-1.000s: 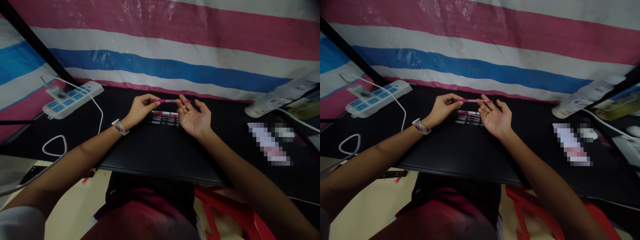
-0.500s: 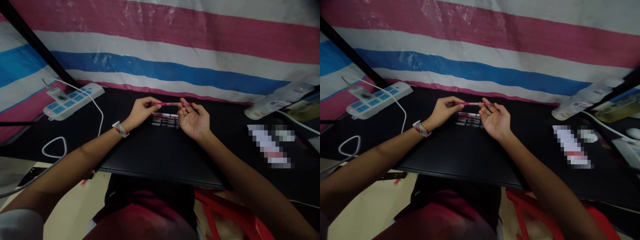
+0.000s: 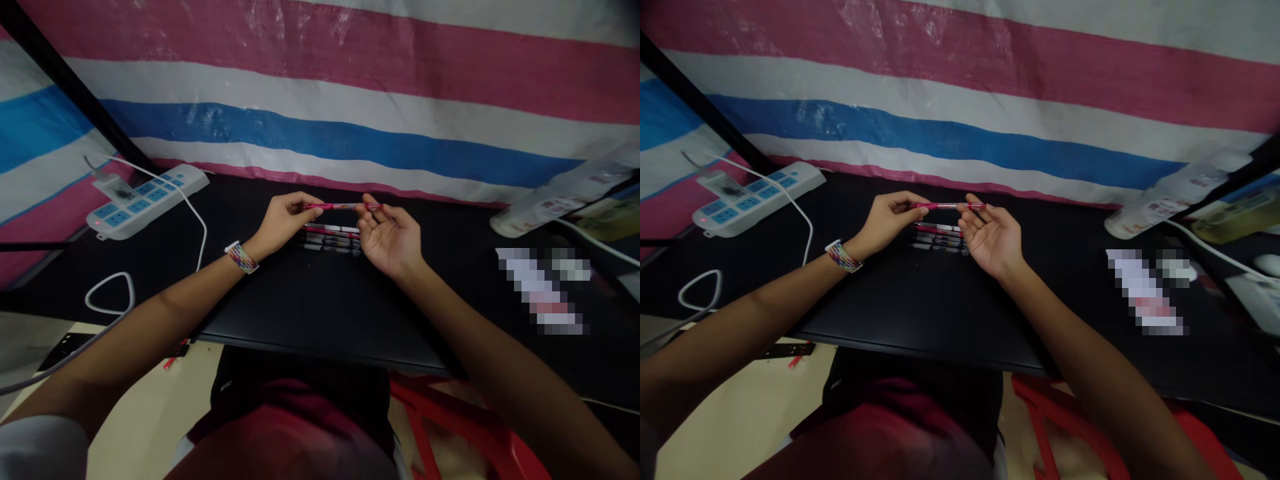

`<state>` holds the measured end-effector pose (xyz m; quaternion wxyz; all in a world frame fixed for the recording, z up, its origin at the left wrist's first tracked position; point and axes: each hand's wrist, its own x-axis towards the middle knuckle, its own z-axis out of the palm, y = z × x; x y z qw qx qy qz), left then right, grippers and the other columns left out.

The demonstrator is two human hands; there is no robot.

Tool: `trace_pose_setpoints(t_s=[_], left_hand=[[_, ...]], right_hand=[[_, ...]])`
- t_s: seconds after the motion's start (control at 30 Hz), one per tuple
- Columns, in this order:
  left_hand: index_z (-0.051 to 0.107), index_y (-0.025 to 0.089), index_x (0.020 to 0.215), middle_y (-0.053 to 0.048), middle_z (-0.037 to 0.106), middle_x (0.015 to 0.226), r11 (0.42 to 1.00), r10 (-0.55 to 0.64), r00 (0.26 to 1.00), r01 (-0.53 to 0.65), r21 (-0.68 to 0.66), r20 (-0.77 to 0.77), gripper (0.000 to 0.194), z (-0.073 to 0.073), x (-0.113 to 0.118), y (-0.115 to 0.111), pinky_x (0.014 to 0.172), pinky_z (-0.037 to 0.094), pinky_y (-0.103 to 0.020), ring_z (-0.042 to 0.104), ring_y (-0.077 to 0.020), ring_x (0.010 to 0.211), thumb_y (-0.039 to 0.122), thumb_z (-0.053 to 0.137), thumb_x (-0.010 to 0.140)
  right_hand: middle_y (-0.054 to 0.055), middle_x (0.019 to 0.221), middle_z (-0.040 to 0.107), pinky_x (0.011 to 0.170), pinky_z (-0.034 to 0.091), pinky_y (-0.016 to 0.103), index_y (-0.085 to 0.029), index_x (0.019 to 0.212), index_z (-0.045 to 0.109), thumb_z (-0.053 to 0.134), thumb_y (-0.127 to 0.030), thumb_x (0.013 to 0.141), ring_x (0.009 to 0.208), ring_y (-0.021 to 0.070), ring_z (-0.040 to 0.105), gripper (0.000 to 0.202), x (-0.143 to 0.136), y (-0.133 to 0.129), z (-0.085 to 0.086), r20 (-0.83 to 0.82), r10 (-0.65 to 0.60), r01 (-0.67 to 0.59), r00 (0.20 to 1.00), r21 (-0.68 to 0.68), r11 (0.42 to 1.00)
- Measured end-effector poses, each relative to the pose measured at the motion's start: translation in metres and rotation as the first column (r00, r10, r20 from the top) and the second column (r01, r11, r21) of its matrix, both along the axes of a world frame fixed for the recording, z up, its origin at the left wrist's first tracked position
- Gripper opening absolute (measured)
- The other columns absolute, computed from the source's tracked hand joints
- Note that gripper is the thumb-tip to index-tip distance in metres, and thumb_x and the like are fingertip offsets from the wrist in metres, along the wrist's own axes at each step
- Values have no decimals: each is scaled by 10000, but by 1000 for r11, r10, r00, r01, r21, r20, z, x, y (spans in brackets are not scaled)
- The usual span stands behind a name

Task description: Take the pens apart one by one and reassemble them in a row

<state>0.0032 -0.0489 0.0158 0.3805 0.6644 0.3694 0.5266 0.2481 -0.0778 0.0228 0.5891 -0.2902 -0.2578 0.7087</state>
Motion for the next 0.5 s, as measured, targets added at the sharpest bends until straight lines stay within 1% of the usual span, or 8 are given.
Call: trace_pose_setpoints(t_s=[0.1, 0.23, 0.37, 0.5], left_hand=[[885, 186, 1032, -81, 850, 964, 1000, -2, 1000, 2, -4, -4, 284, -1, 0, 0, 779, 568, -333, 714, -179, 816, 414, 910, 864], [884, 183, 1036, -74, 838, 942, 1000, -15, 1000, 15, -1, -18, 284, -2, 0, 0, 775, 562, -330, 708, -177, 806, 406, 913, 863], [884, 185, 1049, -67, 824, 910, 1000, -16, 1000, 16, 4, -14, 279, -2, 0, 0, 751, 549, -328, 687, -167, 767, 404, 905, 878], [881, 190, 1051, -70, 826, 932, 1000, -21, 1000, 21, 3, -17, 285, -1, 0, 0, 763, 551, -333, 690, -172, 786, 408, 906, 871]], right_hand=[[33, 947, 868, 799, 720, 234, -221, 1095, 800, 714, -207, 865, 829, 146, 822, 246, -1, 0, 1, -7, -23, 23, 1000, -30, 999], [26, 913, 861, 766, 712, 219, -217, 1078, 802, 704, -216, 866, 772, 128, 803, 234, -3, 0, 2, -21, -31, 30, 999, -49, 998], [34, 936, 861, 771, 717, 231, -220, 1096, 794, 697, -249, 889, 812, 142, 812, 230, -3, -1, 3, 4, -27, 27, 1000, -30, 999], [31, 929, 853, 773, 715, 241, -228, 1104, 781, 730, -279, 881, 819, 149, 811, 234, -1, 0, -1, 48, -23, 22, 999, 5, 1000]])
